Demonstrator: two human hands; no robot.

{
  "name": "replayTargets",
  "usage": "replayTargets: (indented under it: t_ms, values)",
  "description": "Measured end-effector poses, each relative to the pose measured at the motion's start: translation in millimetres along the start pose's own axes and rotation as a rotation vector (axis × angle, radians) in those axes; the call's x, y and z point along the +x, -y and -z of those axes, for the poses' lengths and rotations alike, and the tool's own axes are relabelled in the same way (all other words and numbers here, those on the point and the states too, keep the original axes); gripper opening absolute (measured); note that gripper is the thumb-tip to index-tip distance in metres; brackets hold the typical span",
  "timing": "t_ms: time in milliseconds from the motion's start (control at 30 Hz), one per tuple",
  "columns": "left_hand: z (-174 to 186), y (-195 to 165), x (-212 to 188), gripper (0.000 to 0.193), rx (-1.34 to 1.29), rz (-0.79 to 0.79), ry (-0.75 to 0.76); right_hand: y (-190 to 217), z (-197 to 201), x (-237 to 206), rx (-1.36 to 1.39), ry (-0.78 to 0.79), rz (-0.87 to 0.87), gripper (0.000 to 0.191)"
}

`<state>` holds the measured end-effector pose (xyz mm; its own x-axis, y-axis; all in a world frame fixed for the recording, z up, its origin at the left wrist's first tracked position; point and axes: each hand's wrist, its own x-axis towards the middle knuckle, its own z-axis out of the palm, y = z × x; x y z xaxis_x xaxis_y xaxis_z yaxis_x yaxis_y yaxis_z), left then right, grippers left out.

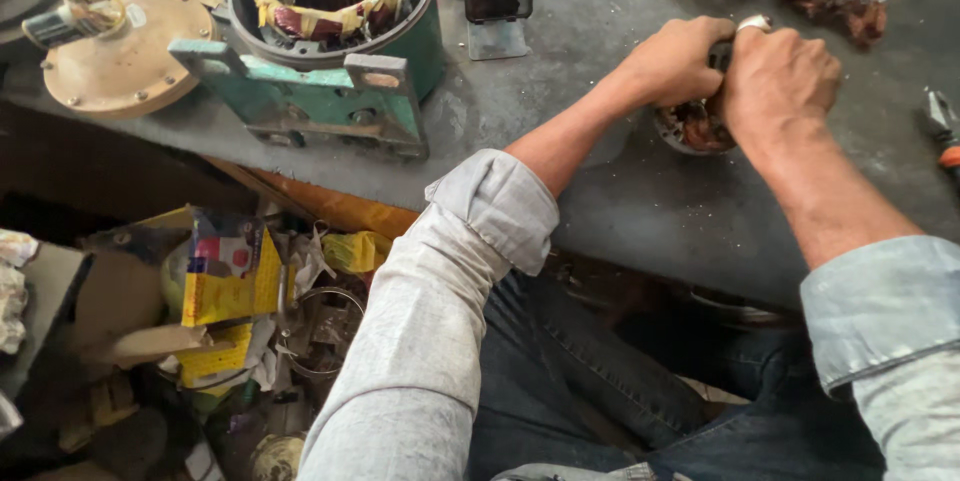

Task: The person uses pliers and a screwdriver to remove copper windings from a motor stator. They repeatedly pry and pull the windings from the slots, rotating the stator to access different sections. The removed copper is placed on the workbench.

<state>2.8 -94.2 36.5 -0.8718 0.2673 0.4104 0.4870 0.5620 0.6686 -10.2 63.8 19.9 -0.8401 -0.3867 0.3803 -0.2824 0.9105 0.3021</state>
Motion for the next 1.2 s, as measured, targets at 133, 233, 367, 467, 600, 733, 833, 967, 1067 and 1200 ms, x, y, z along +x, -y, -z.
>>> replayTargets:
  t_ms: [133,233,367,467,600,733,833,967,1067,1200]
  values:
    - [-6,13,6,0.058,-0.058,-0.321,-0.041,-17,25,-17,0.369,-0.043,0.119,0.057]
    - [-5,23,6,0.049,-0.086,-0.243,0.154,-48,45,-54,0.726,0.030,-0.019,0.066]
    - [2,24,9,0.052,-0.018,-0.484,0.191,-80,47,-117,0.889,0.000,-0.303,0.046]
    - [0,14,8,0.056,0.024,-0.414,0.218,-92,34,-147,0.666,-0.201,-0.213,0.033]
    - [-2,-1,9,0.053,-0.099,-0.405,0.297,-98,11,-149,0.542,-0.252,-0.170,0.033]
    - [-6,-9,11,0.053,-0.127,-0.355,0.382,-93,-15,-136,0.438,-0.156,-0.279,0.032]
    - [-11,-10,17,0.053,-0.144,-0.297,0.383,-94,-26,-131,0.384,-0.153,-0.336,0.020]
    - [-14,-11,21,0.052,-0.159,-0.319,0.354,-96,-19,-127,0.467,-0.203,-0.357,0.017]
    - [-16,-13,20,0.050,-0.213,-0.297,0.368,-88,6,-133,0.733,-0.302,-0.113,0.016]
    - [-17,-16,18,0.050,-0.203,-0.216,0.351,-63,43,-155,0.795,-0.165,-0.091,0.027]
